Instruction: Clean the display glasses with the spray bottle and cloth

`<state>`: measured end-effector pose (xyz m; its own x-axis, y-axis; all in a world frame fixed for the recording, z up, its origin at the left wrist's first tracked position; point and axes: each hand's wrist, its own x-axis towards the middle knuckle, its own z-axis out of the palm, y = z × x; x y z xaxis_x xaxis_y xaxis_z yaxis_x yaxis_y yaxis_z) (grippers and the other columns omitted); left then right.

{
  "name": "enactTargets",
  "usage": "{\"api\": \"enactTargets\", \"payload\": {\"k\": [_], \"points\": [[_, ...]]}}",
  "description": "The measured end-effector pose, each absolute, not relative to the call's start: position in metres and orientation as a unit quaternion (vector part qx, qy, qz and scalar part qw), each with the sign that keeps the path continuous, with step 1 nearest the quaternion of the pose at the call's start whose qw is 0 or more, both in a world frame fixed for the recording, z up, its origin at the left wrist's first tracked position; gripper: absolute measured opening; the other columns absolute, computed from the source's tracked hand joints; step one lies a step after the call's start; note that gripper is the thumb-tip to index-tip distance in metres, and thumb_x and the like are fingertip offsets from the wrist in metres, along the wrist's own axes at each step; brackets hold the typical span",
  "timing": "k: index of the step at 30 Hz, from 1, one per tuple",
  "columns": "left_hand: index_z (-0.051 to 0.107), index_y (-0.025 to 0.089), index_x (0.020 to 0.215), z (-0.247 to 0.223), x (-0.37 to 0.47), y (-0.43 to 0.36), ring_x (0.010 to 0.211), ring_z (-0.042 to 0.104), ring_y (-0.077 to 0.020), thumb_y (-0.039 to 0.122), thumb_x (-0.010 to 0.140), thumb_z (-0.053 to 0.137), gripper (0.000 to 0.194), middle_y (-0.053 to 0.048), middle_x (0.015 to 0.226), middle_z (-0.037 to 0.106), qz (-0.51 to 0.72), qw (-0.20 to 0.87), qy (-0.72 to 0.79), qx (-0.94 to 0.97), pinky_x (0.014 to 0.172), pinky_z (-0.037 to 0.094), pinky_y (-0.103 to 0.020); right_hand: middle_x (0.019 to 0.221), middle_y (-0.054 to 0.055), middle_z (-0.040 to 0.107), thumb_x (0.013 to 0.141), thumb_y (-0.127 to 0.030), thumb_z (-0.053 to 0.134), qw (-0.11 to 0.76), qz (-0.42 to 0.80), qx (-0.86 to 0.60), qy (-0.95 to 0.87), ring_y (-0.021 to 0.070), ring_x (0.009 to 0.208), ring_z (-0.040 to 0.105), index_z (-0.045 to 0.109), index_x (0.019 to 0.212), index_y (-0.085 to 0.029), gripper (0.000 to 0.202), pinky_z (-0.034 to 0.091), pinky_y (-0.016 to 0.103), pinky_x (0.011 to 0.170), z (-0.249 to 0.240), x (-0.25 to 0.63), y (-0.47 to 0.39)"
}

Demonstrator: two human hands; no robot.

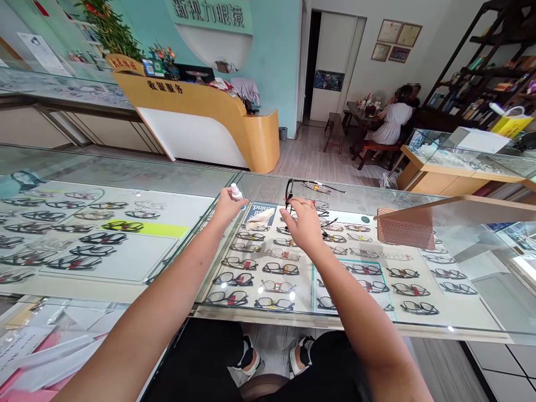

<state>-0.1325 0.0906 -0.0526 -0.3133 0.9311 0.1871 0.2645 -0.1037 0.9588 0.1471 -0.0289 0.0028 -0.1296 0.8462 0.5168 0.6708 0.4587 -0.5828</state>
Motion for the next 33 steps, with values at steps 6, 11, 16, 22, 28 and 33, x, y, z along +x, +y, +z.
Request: {"api": "enactTargets", "payload": {"k": [6,11,16,22,28,33], "points": [[0.062,0.023,0.096,-0.045,-0.122,0.084,0.085,0.061,-0.0199,0.022,0.068,0.075,0.031,-0.002,0.093,0.067,0.539,0.356,0.603,0.468,0.083,0.049,-0.034,0.138,0.016,0.078,0.112,-0.047,0.055,0.434,0.106,-0.501,-0.741,0.0368,0.131,0.066,0.077,0.136,-0.022,0.041,0.051,0.054,0.116,0.006,0.147,-0.030],[0.060,0.025,0.096,-0.011,-0.110,0.067,0.077,0.059,-0.0180,0.034,0.064,0.079,0.038,0.001,0.086,0.060,0.564,0.487,0.490,0.452,0.069,0.054,-0.033,0.139,0.018,0.076,0.114,-0.045,0.050,0.441,0.119,-0.481,-0.748,0.0356,0.126,0.069,0.072,0.137,-0.020,0.040,0.051,0.053,0.114,0.011,0.146,-0.032],[0.055,0.024,0.072,0.022,-0.099,0.036,0.061,0.052,-0.0198,0.097,0.078,0.063,0.073,-0.002,0.065,0.047,0.493,0.654,0.312,0.481,0.049,0.043,-0.033,0.134,0.014,0.076,0.117,-0.049,0.041,0.442,0.179,-0.446,-0.758,0.0295,0.116,0.071,0.068,0.137,-0.022,0.043,0.055,0.045,0.106,0.018,0.141,-0.042],[0.045,0.026,0.058,0.033,-0.089,0.018,0.050,0.036,-0.0169,0.118,0.070,0.032,0.093,0.000,0.053,0.030,0.429,0.698,0.278,0.502,0.044,0.028,-0.032,0.131,0.013,0.077,0.118,-0.052,0.040,0.434,0.222,-0.416,-0.768,0.0283,0.121,0.071,0.070,0.129,-0.023,0.044,0.054,0.045,0.110,0.020,0.137,-0.048],[0.060,0.023,0.060,0.023,-0.073,0.015,0.057,0.045,-0.0179,0.109,0.077,0.047,0.088,-0.003,0.058,0.043,0.431,0.647,0.291,0.557,0.050,0.039,-0.034,0.127,0.010,0.078,0.118,-0.052,0.041,0.409,0.260,-0.413,-0.771,0.0278,0.118,0.071,0.074,0.127,-0.025,0.043,0.054,0.044,0.106,0.024,0.135,-0.051],[0.058,0.022,0.063,0.012,-0.064,0.015,0.056,0.050,-0.0149,0.095,0.079,0.062,0.075,-0.002,0.061,0.053,0.442,0.609,0.314,0.579,0.054,0.043,-0.032,0.111,0.007,0.076,0.118,-0.054,0.041,0.396,0.304,-0.371,-0.783,0.0267,0.110,0.070,0.076,0.125,-0.026,0.045,0.054,0.042,0.103,0.030,0.133,-0.055]]}}
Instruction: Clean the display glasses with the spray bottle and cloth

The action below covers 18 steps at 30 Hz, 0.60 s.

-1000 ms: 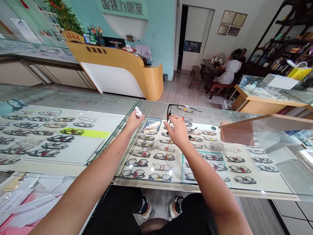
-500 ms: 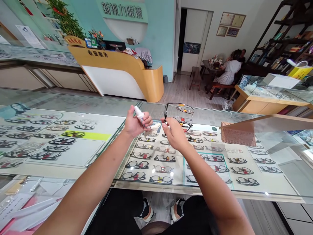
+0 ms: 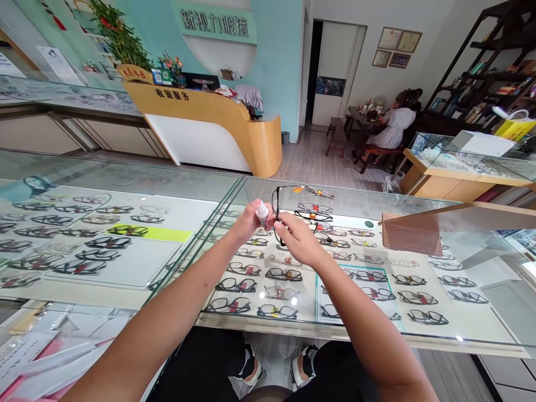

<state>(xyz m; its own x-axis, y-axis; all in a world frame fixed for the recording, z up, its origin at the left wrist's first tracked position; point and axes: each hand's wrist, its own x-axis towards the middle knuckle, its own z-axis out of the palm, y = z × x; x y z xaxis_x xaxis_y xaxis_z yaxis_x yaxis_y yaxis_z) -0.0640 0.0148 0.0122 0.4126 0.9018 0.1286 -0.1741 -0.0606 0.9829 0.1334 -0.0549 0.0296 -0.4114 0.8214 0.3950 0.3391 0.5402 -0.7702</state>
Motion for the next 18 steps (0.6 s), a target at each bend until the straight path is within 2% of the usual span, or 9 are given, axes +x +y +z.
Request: {"api": "enactTargets", "payload": {"k": [9,13,18], "points": [[0.059,0.023,0.069,0.009,-0.062,0.014,0.052,0.050,-0.0159,0.098,0.079,0.058,0.075,0.000,0.056,0.050,0.442,0.606,0.326,0.576,0.054,0.043,-0.034,0.109,0.007,0.075,0.115,-0.066,0.041,0.384,0.355,-0.344,-0.780,0.0253,0.101,0.067,0.076,0.125,-0.026,0.054,0.057,0.040,0.096,0.034,0.135,-0.056],[0.059,0.022,0.065,0.011,-0.062,0.014,0.055,0.048,-0.0156,0.099,0.081,0.058,0.078,-0.002,0.060,0.051,0.436,0.616,0.292,0.587,0.054,0.042,-0.032,0.107,0.007,0.074,0.114,-0.065,0.043,0.425,0.354,-0.364,-0.750,0.0249,0.099,0.067,0.077,0.122,-0.026,0.053,0.057,0.040,0.095,0.032,0.140,-0.052],[0.061,0.022,0.064,0.007,-0.059,0.010,0.053,0.048,-0.0159,0.097,0.085,0.055,0.078,-0.003,0.059,0.052,0.395,0.603,0.289,0.629,0.054,0.041,-0.033,0.116,0.007,0.076,0.113,-0.060,0.048,0.488,0.363,-0.379,-0.697,0.0235,0.098,0.068,0.076,0.129,-0.026,0.047,0.058,0.040,0.096,0.022,0.145,-0.041]]}}
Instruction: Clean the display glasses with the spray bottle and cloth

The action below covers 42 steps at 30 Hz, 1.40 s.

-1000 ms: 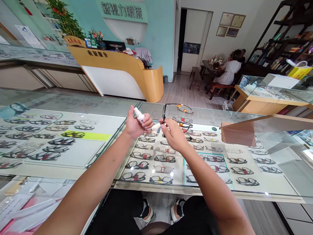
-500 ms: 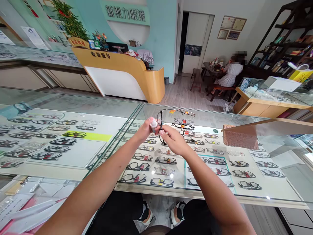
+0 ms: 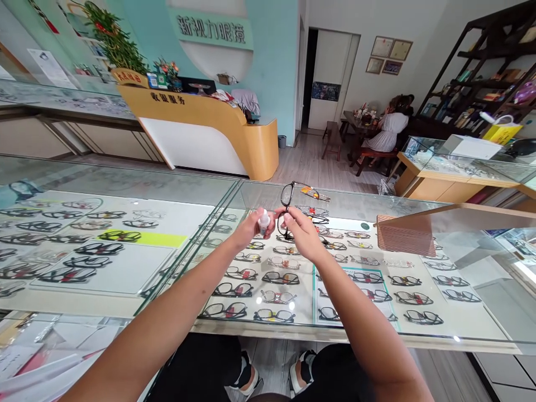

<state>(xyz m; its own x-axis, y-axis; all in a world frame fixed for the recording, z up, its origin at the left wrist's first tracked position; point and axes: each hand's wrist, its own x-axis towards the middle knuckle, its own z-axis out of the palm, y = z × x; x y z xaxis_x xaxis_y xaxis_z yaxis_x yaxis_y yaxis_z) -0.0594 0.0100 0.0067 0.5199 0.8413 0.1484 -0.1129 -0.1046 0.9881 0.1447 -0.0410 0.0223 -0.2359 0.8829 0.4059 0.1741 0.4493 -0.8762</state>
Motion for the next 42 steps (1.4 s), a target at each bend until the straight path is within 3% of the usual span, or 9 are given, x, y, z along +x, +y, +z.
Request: {"api": "enactTargets", "payload": {"k": [6,11,16,19,25,35,42], "points": [[0.062,0.021,0.063,-0.005,-0.052,0.007,0.055,0.049,-0.0168,0.085,0.089,0.059,0.069,-0.003,0.059,0.054,0.364,0.592,0.299,0.655,0.054,0.039,-0.032,0.111,0.007,0.077,0.112,-0.061,0.048,0.495,0.368,-0.381,-0.689,0.0238,0.098,0.069,0.076,0.129,-0.025,0.048,0.059,0.040,0.096,0.020,0.142,-0.039],[0.065,0.021,0.076,-0.010,-0.066,0.025,0.063,0.055,-0.0174,0.089,0.088,0.061,0.069,-0.003,0.071,0.058,0.434,0.604,0.321,0.587,0.063,0.051,-0.033,0.118,0.007,0.077,0.113,-0.055,0.049,0.501,0.370,-0.379,-0.685,0.0218,0.095,0.068,0.076,0.125,-0.025,0.042,0.057,0.038,0.097,0.024,0.143,-0.043],[0.064,0.022,0.091,-0.022,-0.095,0.059,0.077,0.059,-0.0176,0.049,0.086,0.071,0.028,-0.002,0.084,0.065,0.547,0.461,0.452,0.533,0.075,0.049,-0.031,0.121,0.007,0.078,0.113,-0.056,0.049,0.501,0.378,-0.386,-0.676,0.0219,0.096,0.066,0.075,0.126,-0.025,0.042,0.055,0.038,0.096,0.026,0.144,-0.044],[0.062,0.023,0.095,-0.035,-0.109,0.077,0.077,0.057,-0.0172,0.035,0.082,0.067,0.019,-0.001,0.088,0.066,0.556,0.382,0.542,0.501,0.076,0.045,-0.031,0.122,0.008,0.077,0.113,-0.058,0.049,0.499,0.383,-0.390,-0.673,0.0222,0.097,0.065,0.075,0.127,-0.025,0.044,0.054,0.037,0.094,0.023,0.144,-0.044],[0.064,0.021,0.107,-0.057,-0.125,0.096,0.090,0.062,-0.0211,0.036,0.089,0.068,0.024,-0.005,0.101,0.071,0.557,0.308,0.599,0.486,0.086,0.047,-0.034,0.124,0.007,0.076,0.112,-0.057,0.051,0.502,0.392,-0.386,-0.668,0.0215,0.096,0.064,0.074,0.127,-0.025,0.042,0.052,0.038,0.097,0.019,0.145,-0.041],[0.067,0.021,0.109,-0.067,-0.131,0.099,0.096,0.067,-0.0250,0.034,0.093,0.070,0.021,-0.006,0.105,0.074,0.520,0.263,0.629,0.514,0.094,0.049,-0.037,0.120,0.008,0.077,0.111,-0.059,0.050,0.496,0.378,-0.397,-0.673,0.0224,0.093,0.063,0.075,0.125,-0.025,0.045,0.054,0.037,0.088,0.020,0.144,-0.040],[0.057,0.022,0.120,-0.061,-0.127,0.095,0.093,0.070,-0.0276,0.051,0.100,0.071,0.038,-0.010,0.107,0.074,0.537,0.248,0.651,0.475,0.094,0.053,-0.043,0.120,0.008,0.077,0.110,-0.058,0.052,0.498,0.385,-0.401,-0.666,0.0224,0.093,0.062,0.075,0.123,-0.025,0.042,0.052,0.037,0.089,0.020,0.145,-0.039]]}}
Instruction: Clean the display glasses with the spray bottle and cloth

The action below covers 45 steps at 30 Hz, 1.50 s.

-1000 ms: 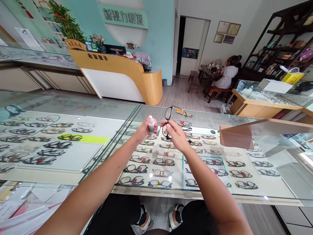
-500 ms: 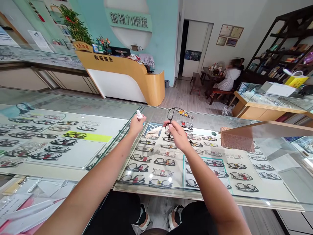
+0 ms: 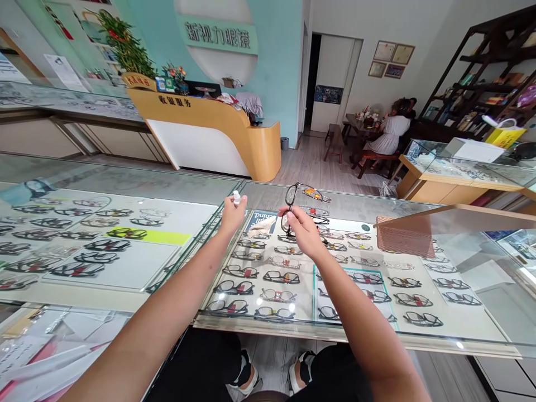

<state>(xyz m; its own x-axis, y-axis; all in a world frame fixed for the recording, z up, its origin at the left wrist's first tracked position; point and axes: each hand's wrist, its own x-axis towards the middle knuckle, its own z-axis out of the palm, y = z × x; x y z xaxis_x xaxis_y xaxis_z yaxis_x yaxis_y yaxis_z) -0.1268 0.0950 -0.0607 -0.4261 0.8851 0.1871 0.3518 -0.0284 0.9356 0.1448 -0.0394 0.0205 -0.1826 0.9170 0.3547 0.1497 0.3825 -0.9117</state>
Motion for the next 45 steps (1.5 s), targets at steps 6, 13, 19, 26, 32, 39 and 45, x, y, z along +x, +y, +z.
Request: {"api": "enactTargets", "payload": {"k": [6,13,19,26,32,39,45], "points": [[0.050,0.025,0.132,-0.039,-0.126,0.082,0.121,0.066,-0.0275,0.038,0.102,0.067,0.037,-0.011,0.125,0.069,0.640,0.092,0.624,0.439,0.120,0.042,-0.048,0.121,0.008,0.075,0.109,-0.060,0.052,0.506,0.394,-0.395,-0.658,0.0218,0.091,0.061,0.074,0.124,-0.025,0.043,0.052,0.037,0.085,0.022,0.145,-0.039],[0.050,0.023,0.124,-0.019,-0.109,0.060,0.085,0.060,-0.0195,0.032,0.098,0.068,0.033,-0.001,0.094,0.056,0.698,0.032,0.486,0.525,0.088,0.052,-0.036,0.116,0.008,0.074,0.109,-0.060,0.052,0.504,0.381,-0.407,-0.660,0.0221,0.090,0.058,0.073,0.120,-0.025,0.043,0.050,0.037,0.083,0.025,0.145,-0.040],[0.049,0.025,0.126,-0.020,-0.090,0.047,0.065,0.056,-0.0134,0.024,0.096,0.063,0.033,0.003,0.089,0.056,0.667,0.115,0.470,0.567,0.066,0.047,-0.029,0.118,0.008,0.075,0.109,-0.058,0.051,0.503,0.379,-0.410,-0.660,0.0221,0.092,0.059,0.073,0.121,-0.024,0.042,0.051,0.037,0.084,0.025,0.145,-0.040],[0.054,0.023,0.130,-0.018,-0.085,0.041,0.078,0.062,-0.0192,0.020,0.098,0.057,0.033,-0.002,0.090,0.063,0.582,0.155,0.516,0.609,0.078,0.050,-0.033,0.118,0.008,0.076,0.110,-0.058,0.051,0.492,0.362,-0.419,-0.672,0.0231,0.094,0.060,0.075,0.122,-0.025,0.043,0.053,0.037,0.087,0.024,0.145,-0.040],[0.055,0.023,0.129,-0.009,-0.088,0.037,0.076,0.062,-0.0210,0.017,0.094,0.056,0.036,0.000,0.087,0.063,0.518,0.177,0.535,0.643,0.078,0.048,-0.035,0.118,0.008,0.077,0.110,-0.058,0.050,0.491,0.359,-0.420,-0.674,0.0235,0.096,0.060,0.075,0.123,-0.025,0.044,0.053,0.038,0.089,0.020,0.146,-0.038],[0.065,0.025,0.120,-0.008,-0.098,0.038,0.082,0.067,-0.0236,0.023,0.091,0.066,0.029,-0.001,0.090,0.070,0.377,0.249,0.539,0.711,0.076,0.048,-0.036,0.119,0.008,0.077,0.110,-0.058,0.051,0.488,0.354,-0.420,-0.678,0.0237,0.099,0.061,0.074,0.122,-0.025,0.043,0.052,0.038,0.093,0.019,0.146,-0.038],[0.075,0.026,0.092,-0.022,-0.106,0.048,0.096,0.071,-0.0313,0.028,0.071,0.091,0.027,-0.008,0.107,0.076,0.219,0.213,0.552,0.776,0.077,0.048,-0.037,0.120,0.007,0.077,0.110,-0.060,0.050,0.486,0.356,-0.419,-0.679,0.0228,0.096,0.062,0.075,0.122,-0.025,0.044,0.053,0.038,0.095,0.021,0.146,-0.038]]}}
